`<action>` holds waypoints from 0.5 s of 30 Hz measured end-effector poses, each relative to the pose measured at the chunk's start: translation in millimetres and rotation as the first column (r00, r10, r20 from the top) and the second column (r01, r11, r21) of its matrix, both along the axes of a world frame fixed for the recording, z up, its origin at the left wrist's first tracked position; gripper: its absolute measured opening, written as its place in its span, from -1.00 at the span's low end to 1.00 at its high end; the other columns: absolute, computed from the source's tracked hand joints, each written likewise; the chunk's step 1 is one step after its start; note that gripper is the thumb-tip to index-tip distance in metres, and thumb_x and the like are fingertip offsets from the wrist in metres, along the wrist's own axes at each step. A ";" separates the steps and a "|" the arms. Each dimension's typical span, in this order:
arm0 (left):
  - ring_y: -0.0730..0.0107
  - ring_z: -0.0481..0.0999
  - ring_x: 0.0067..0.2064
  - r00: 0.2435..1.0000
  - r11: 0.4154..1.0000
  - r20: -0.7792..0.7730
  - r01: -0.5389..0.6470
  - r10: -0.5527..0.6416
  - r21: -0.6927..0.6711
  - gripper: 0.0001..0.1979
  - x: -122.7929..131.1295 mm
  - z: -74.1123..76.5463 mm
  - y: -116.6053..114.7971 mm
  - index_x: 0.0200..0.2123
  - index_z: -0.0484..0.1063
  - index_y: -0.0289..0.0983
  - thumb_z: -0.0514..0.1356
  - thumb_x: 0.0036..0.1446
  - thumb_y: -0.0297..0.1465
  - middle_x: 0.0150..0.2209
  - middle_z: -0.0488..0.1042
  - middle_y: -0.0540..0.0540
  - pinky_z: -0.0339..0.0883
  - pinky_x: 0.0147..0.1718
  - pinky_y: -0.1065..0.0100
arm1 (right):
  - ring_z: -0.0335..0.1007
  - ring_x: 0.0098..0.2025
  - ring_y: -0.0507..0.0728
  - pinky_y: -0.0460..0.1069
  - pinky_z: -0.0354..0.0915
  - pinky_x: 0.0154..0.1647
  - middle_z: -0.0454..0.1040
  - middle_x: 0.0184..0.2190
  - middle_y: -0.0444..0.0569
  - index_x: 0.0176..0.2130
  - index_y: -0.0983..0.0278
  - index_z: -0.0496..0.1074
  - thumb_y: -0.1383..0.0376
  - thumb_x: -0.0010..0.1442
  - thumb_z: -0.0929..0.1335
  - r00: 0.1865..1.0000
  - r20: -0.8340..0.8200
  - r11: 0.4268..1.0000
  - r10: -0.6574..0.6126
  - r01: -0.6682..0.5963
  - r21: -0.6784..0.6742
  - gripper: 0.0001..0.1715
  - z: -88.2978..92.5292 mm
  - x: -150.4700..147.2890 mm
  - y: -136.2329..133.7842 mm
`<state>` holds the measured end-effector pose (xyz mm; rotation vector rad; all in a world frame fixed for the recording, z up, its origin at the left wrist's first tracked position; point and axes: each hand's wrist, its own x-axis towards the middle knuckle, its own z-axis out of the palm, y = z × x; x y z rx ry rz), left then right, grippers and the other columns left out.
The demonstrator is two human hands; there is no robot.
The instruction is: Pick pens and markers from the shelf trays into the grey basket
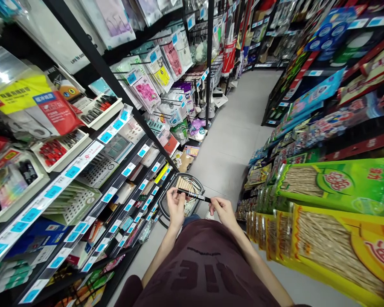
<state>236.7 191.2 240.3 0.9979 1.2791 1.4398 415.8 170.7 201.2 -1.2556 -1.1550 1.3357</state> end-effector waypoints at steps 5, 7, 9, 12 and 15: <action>0.36 0.56 -0.40 1.000 1.000 0.001 0.003 -0.003 0.007 -0.59 -1.8 2.7 1.0 -0.08 0.14 -0.18 0.25 0.17 -0.15 -0.23 0.53 -0.09 0.41 -0.39 0.30 | 0.37 -0.55 0.10 -0.01 0.30 -0.36 0.44 -0.69 -0.12 -0.42 0.27 0.51 -0.01 0.27 0.31 1.000 -0.008 1.000 -0.002 0.002 0.012 -0.54 1.9 -2.7 -0.7; 0.37 0.57 -0.41 1.000 1.000 0.001 0.005 -0.005 0.017 -0.60 -2.4 3.8 1.2 -0.08 0.14 -0.18 0.24 0.18 -0.16 -0.18 0.54 -0.13 0.41 -0.40 0.30 | 0.38 -0.55 0.10 -0.01 0.30 -0.38 0.47 -0.67 -0.12 -0.36 0.29 0.54 0.00 0.23 0.36 1.000 0.007 1.000 -0.021 0.021 0.016 -0.58 1.6 -4.5 -0.5; 0.38 0.58 -0.41 1.000 1.000 0.006 0.007 -0.007 0.028 -0.62 -2.7 4.7 1.1 -0.08 0.14 -0.18 0.24 0.19 -0.17 -0.13 0.55 -0.16 0.41 -0.40 0.31 | 0.40 -0.56 0.10 -0.02 0.31 -0.42 0.49 -0.64 -0.11 -0.32 0.30 0.55 0.01 0.18 0.40 0.999 0.008 0.999 -0.048 0.048 0.011 -0.61 0.1 -6.4 -0.3; 0.38 0.59 -0.41 1.000 1.000 0.010 0.007 -0.007 0.022 -0.63 -2.4 5.1 0.4 -0.09 0.14 -0.18 0.23 0.20 -0.18 -0.11 0.56 -0.17 0.43 -0.38 0.30 | 0.44 -0.54 0.12 -0.01 0.35 -0.45 0.51 -0.60 -0.08 -0.26 0.30 0.54 0.01 0.12 0.44 0.996 -0.033 0.996 -0.086 0.086 -0.009 -0.60 -2.6 -8.9 0.0; 0.38 0.59 -0.42 1.000 1.000 0.018 0.006 -0.006 0.008 -0.63 -1.9 4.6 0.0 -0.08 0.14 -0.18 0.23 0.20 -0.18 -0.10 0.56 -0.18 0.45 -0.37 0.29 | 0.48 -0.50 0.13 0.00 0.39 -0.45 0.53 -0.55 -0.07 -0.21 0.29 0.53 0.03 0.09 0.47 0.990 -0.090 0.994 -0.107 0.106 -0.018 -0.60 -3.6 -10.2 0.1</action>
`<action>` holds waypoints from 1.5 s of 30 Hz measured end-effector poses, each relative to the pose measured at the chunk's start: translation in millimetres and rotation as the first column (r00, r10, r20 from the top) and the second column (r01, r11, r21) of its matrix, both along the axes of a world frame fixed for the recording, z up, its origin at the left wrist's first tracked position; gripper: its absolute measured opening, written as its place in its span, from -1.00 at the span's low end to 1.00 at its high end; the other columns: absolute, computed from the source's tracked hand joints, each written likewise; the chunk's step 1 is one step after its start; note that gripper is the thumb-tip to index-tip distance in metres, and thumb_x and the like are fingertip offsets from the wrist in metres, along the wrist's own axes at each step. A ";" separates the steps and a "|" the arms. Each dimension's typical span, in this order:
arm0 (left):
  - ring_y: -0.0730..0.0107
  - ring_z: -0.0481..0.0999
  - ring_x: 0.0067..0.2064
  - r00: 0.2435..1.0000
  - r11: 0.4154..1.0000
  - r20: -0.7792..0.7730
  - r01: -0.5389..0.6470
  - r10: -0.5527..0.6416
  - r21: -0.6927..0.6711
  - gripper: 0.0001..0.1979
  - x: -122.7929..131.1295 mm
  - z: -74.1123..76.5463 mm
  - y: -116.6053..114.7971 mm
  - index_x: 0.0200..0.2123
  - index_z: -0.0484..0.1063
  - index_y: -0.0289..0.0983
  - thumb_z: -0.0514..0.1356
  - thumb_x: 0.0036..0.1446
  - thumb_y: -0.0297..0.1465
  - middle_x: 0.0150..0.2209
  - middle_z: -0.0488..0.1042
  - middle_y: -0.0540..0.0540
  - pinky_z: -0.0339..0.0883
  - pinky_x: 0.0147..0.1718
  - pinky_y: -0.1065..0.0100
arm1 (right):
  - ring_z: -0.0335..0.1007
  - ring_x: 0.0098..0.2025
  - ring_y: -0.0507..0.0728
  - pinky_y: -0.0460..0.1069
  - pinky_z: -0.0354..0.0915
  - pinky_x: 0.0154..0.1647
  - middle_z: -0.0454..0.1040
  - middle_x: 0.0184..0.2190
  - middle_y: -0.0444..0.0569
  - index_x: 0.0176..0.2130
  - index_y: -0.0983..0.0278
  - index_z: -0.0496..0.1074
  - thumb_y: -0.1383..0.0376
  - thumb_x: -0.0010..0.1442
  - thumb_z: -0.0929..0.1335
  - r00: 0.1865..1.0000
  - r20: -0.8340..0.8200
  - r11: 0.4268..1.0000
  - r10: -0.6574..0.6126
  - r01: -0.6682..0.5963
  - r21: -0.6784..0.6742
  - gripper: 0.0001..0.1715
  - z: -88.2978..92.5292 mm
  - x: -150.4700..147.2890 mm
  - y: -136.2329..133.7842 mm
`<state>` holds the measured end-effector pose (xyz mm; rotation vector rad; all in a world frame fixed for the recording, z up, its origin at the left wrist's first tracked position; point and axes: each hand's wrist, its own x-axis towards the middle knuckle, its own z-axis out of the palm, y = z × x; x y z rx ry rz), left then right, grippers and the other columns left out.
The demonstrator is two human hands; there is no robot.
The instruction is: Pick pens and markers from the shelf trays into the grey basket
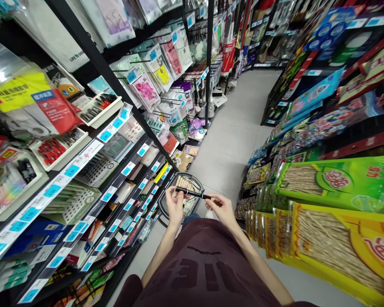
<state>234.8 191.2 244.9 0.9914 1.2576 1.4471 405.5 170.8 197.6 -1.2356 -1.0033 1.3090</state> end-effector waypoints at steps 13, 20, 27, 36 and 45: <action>0.39 0.58 -0.40 1.000 1.000 0.006 0.002 -0.002 0.002 -0.63 -1.5 -2.5 4.5 -0.05 0.14 -0.19 0.22 0.21 -0.20 -0.13 0.57 -0.17 0.46 -0.37 0.29 | 0.46 -0.47 0.12 -0.01 0.35 -0.39 0.54 -0.55 -0.07 -0.28 0.27 0.51 0.02 0.24 0.36 0.995 0.050 0.996 0.086 -0.088 0.030 -0.63 3.5 3.8 1.5; 0.37 0.57 -0.40 0.999 0.999 -0.021 0.034 -0.035 -0.018 -0.60 -0.4 -3.2 4.5 -0.04 0.16 -0.19 0.24 0.18 -0.19 -0.21 0.55 -0.12 0.45 -0.38 0.29 | 0.36 -0.53 0.11 -0.01 0.32 -0.41 0.46 -0.63 -0.09 -0.48 0.23 0.42 -0.06 0.30 0.26 0.995 0.037 0.995 0.093 -0.095 0.035 -0.49 6.3 4.9 2.7; 0.40 0.55 -0.43 0.997 0.999 -0.054 0.044 -0.046 -0.033 -0.58 -4.4 -5.3 3.3 -0.04 0.18 -0.19 0.27 0.16 -0.20 -0.27 0.53 -0.07 0.43 -0.37 0.32 | 0.35 -0.55 0.09 -0.02 0.31 -0.41 0.45 -0.64 -0.11 -0.48 0.24 0.42 -0.06 0.28 0.29 0.997 -0.018 0.998 0.068 -0.068 0.014 -0.50 8.2 3.2 2.5; 0.39 0.57 -0.41 0.998 0.998 -0.007 0.067 -0.067 -0.018 -0.61 -2.2 -0.2 -1.1 -0.04 0.16 -0.18 0.25 0.19 -0.23 -0.16 0.56 -0.14 0.44 -0.37 0.32 | 0.34 -0.54 0.08 -0.03 0.29 -0.42 0.45 -0.62 -0.12 -0.40 0.26 0.48 -0.01 0.24 0.34 1.000 -0.003 0.999 0.031 -0.031 0.013 -0.59 9.3 4.2 1.0; 0.42 0.57 -0.44 0.998 0.998 0.024 0.058 -0.058 -0.005 -0.64 0.7 -7.3 -2.6 -0.04 0.14 -0.17 0.23 0.21 -0.25 -0.12 0.55 -0.16 0.43 -0.42 0.36 | 0.35 -0.54 0.06 -0.03 0.30 -0.41 0.43 -0.61 -0.16 -0.12 0.30 0.50 0.06 0.19 0.41 1.000 -0.020 1.000 -0.013 0.013 0.013 -0.60 2.2 4.6 -2.6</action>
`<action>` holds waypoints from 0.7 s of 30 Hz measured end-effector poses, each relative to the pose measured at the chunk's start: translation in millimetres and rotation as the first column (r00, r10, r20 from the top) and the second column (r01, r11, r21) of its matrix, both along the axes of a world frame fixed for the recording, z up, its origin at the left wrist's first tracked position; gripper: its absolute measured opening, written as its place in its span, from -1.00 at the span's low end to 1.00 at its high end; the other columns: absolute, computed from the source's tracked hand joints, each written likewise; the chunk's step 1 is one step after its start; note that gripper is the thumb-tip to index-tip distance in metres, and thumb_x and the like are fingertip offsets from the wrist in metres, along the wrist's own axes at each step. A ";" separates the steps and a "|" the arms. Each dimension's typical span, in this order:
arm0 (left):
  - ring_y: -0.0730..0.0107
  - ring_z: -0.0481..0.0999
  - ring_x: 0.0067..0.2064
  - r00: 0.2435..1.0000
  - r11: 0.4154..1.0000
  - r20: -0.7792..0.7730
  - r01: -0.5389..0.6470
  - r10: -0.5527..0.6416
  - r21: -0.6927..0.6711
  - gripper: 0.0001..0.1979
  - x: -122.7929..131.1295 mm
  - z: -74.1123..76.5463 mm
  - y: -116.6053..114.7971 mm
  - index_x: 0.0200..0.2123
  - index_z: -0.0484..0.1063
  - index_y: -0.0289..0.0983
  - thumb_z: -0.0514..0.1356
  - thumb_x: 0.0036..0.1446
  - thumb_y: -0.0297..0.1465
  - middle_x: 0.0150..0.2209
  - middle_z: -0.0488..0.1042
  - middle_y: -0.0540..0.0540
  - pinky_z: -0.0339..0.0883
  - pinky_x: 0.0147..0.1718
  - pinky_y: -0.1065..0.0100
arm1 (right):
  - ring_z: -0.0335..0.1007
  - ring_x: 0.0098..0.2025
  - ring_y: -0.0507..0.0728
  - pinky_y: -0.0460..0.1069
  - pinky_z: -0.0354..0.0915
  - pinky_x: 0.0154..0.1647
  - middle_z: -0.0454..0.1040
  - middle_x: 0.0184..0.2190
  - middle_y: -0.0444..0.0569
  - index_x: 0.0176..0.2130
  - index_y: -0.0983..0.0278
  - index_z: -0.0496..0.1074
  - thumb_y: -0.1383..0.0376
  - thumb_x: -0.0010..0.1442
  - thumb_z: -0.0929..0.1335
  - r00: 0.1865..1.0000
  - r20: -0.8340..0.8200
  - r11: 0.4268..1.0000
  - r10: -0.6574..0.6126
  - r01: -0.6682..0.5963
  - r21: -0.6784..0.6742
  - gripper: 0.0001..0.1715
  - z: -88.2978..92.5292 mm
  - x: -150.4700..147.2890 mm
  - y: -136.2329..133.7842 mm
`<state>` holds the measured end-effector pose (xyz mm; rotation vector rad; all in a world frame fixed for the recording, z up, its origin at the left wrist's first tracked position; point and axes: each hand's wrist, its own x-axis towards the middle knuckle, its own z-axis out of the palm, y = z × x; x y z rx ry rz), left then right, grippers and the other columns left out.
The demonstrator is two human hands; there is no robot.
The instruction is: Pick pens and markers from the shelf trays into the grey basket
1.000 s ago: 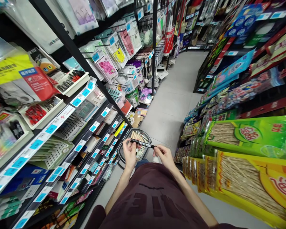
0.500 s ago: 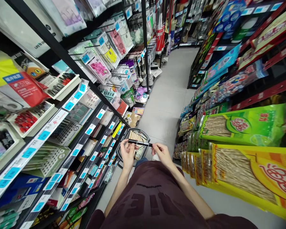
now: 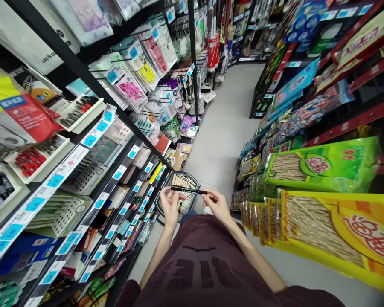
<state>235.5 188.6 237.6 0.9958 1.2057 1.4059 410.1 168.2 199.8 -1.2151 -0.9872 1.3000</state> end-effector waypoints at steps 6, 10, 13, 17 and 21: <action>0.35 0.60 -0.42 0.999 1.000 0.037 0.007 -0.007 -0.008 -0.68 -2.7 -2.5 -0.7 -0.07 0.18 -0.18 0.23 0.21 -0.24 -0.21 0.57 -0.11 0.45 -0.42 0.34 | 0.33 -0.54 0.05 -0.04 0.28 -0.40 0.41 -0.62 -0.18 -0.07 0.30 0.48 0.08 0.22 0.39 1.000 -0.011 1.000 -0.004 0.004 0.007 -0.60 -3.8 0.9 -0.1; 0.34 0.61 -0.40 0.998 1.000 0.060 0.020 -0.020 -0.010 -0.72 -3.9 -1.9 -1.5 -0.08 0.18 -0.17 0.19 0.25 -0.23 -0.15 0.57 -0.15 0.46 -0.42 0.33 | 0.31 -0.54 0.04 -0.04 0.25 -0.43 0.39 -0.62 -0.19 -0.05 0.29 0.47 0.09 0.22 0.39 1.000 -0.024 1.000 -0.005 0.005 0.014 -0.61 -3.6 0.9 1.0; 0.35 0.61 -0.39 0.996 0.999 0.080 0.032 -0.031 -0.013 -0.74 -4.3 -3.6 -1.0 -0.10 0.17 -0.17 0.18 0.26 -0.24 -0.14 0.57 -0.14 0.45 -0.43 0.34 | 0.31 -0.55 0.04 -0.04 0.25 -0.43 0.39 -0.63 -0.20 -0.04 0.28 0.46 0.09 0.23 0.39 0.999 -0.031 1.000 -0.004 0.004 0.015 -0.61 -2.6 0.9 1.5; 0.35 0.61 -0.39 0.995 0.999 0.085 0.044 -0.042 -0.028 -0.75 -5.3 -8.4 0.1 -0.10 0.17 -0.16 0.18 0.25 -0.26 -0.17 0.57 -0.11 0.44 -0.43 0.35 | 0.30 -0.55 0.04 -0.04 0.24 -0.45 0.40 -0.63 -0.20 -0.03 0.28 0.44 0.09 0.23 0.39 0.998 -0.053 1.000 -0.021 0.022 0.016 -0.60 -2.6 1.5 1.3; 0.35 0.61 -0.39 0.997 0.999 0.064 0.045 -0.043 -0.031 -0.74 -6.1 -11.6 0.6 -0.10 0.19 -0.17 0.19 0.24 -0.25 -0.18 0.57 -0.11 0.43 -0.43 0.36 | 0.30 -0.55 0.04 -0.04 0.24 -0.45 0.40 -0.63 -0.19 -0.03 0.28 0.43 0.10 0.22 0.39 0.997 -0.073 0.999 -0.035 0.037 0.019 -0.60 -4.5 1.9 0.8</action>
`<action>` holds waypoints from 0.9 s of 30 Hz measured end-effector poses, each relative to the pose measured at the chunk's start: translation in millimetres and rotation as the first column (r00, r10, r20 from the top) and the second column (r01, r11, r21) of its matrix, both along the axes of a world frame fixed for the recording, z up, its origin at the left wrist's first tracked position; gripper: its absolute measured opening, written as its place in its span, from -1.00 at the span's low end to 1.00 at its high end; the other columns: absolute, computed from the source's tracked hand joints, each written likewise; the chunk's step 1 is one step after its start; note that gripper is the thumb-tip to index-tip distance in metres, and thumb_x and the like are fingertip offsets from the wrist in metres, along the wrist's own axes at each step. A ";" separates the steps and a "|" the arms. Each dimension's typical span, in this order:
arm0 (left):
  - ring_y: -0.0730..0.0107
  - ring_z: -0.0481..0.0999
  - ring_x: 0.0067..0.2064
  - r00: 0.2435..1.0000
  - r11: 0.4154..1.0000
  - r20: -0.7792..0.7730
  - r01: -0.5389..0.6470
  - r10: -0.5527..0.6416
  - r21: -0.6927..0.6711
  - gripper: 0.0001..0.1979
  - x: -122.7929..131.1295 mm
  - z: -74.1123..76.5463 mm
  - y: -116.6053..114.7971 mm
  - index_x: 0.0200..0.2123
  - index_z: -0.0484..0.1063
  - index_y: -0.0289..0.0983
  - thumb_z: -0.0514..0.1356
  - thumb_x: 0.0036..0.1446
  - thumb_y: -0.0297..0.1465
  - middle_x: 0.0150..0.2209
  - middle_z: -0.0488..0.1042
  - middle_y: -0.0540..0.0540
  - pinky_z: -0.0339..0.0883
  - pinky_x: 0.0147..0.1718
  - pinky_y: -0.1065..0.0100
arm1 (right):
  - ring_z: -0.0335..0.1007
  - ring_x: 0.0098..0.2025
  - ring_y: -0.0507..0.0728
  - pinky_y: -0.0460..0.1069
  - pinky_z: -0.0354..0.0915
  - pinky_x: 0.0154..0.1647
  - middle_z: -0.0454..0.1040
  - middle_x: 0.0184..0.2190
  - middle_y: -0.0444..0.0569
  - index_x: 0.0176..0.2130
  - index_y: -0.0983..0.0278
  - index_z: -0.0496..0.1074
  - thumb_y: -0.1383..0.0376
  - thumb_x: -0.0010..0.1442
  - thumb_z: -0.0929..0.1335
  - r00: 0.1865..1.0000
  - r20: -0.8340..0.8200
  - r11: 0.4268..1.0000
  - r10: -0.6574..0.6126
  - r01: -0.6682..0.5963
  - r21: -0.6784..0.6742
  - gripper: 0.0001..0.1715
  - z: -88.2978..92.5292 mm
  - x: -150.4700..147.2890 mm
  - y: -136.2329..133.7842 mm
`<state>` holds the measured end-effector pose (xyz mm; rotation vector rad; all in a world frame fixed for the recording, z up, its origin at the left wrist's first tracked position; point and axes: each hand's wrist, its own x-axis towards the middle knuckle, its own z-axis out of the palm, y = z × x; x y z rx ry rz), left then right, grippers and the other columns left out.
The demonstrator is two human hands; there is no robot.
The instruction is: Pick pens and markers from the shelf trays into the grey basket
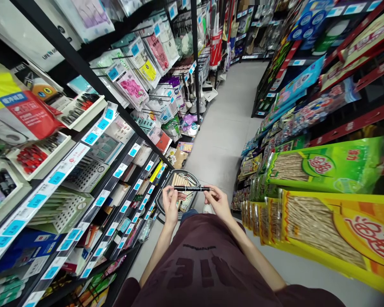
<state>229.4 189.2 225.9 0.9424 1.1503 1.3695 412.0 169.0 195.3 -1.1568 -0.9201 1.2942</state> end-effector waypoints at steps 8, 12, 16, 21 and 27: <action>0.37 0.59 -0.39 1.000 1.000 0.000 0.000 0.000 0.000 -0.74 0.5 1.5 0.3 -0.09 0.19 -0.16 0.18 0.25 -0.23 -0.16 0.56 -0.11 0.40 -0.45 0.37 | 0.29 -0.56 0.04 -0.05 0.23 -0.45 0.40 -0.63 -0.20 -0.04 0.27 0.43 0.10 0.23 0.39 1.000 -0.002 1.000 0.007 -0.007 0.002 -0.62 0.0 -2.0 0.3; 0.36 0.58 -0.41 0.999 0.999 -0.024 -0.027 0.027 -0.017 -0.70 -0.2 1.2 0.4 -0.09 0.18 -0.17 0.19 0.23 -0.19 -0.24 0.55 -0.08 0.40 -0.46 0.36 | 0.29 -0.55 0.04 -0.04 0.23 -0.45 0.39 -0.63 -0.20 -0.05 0.28 0.43 0.09 0.23 0.39 1.000 0.003 1.000 0.021 -0.021 -0.004 -0.62 3.3 -3.0 0.1; 0.33 0.58 -0.43 0.997 0.998 -0.040 -0.061 0.060 -0.018 -0.71 -1.8 -2.0 0.9 -0.09 0.19 -0.17 0.18 0.24 -0.18 -0.42 0.51 0.01 0.41 -0.46 0.35 | 0.29 -0.55 0.05 -0.03 0.23 -0.45 0.39 -0.63 -0.19 -0.09 0.28 0.44 0.08 0.21 0.39 0.999 0.041 0.999 0.036 -0.036 -0.006 -0.63 3.1 -3.1 0.1; 0.36 0.56 -0.46 0.993 0.995 -0.051 -0.104 0.104 0.004 -0.71 -2.7 -4.2 2.2 -0.12 0.21 -0.18 0.20 0.22 -0.19 -0.37 0.53 -0.01 0.40 -0.49 0.36 | 0.30 -0.56 0.06 -0.02 0.23 -0.44 0.43 -0.62 -0.17 -0.15 0.27 0.45 0.05 0.20 0.40 0.997 0.061 0.999 0.048 -0.047 -0.020 -0.65 -2.3 -3.5 0.9; 0.44 0.54 -0.48 0.991 0.994 -0.077 -0.109 0.111 0.030 -0.73 -1.6 -0.9 3.5 -0.21 0.21 -0.20 0.21 0.21 -0.18 -0.21 0.56 -0.10 0.41 -0.50 0.38 | 0.30 -0.56 0.05 -0.04 0.23 -0.45 0.45 -0.63 -0.15 -0.29 0.25 0.46 0.03 0.23 0.37 0.997 0.058 0.999 0.051 -0.050 -0.013 -0.66 -0.1 -2.6 2.5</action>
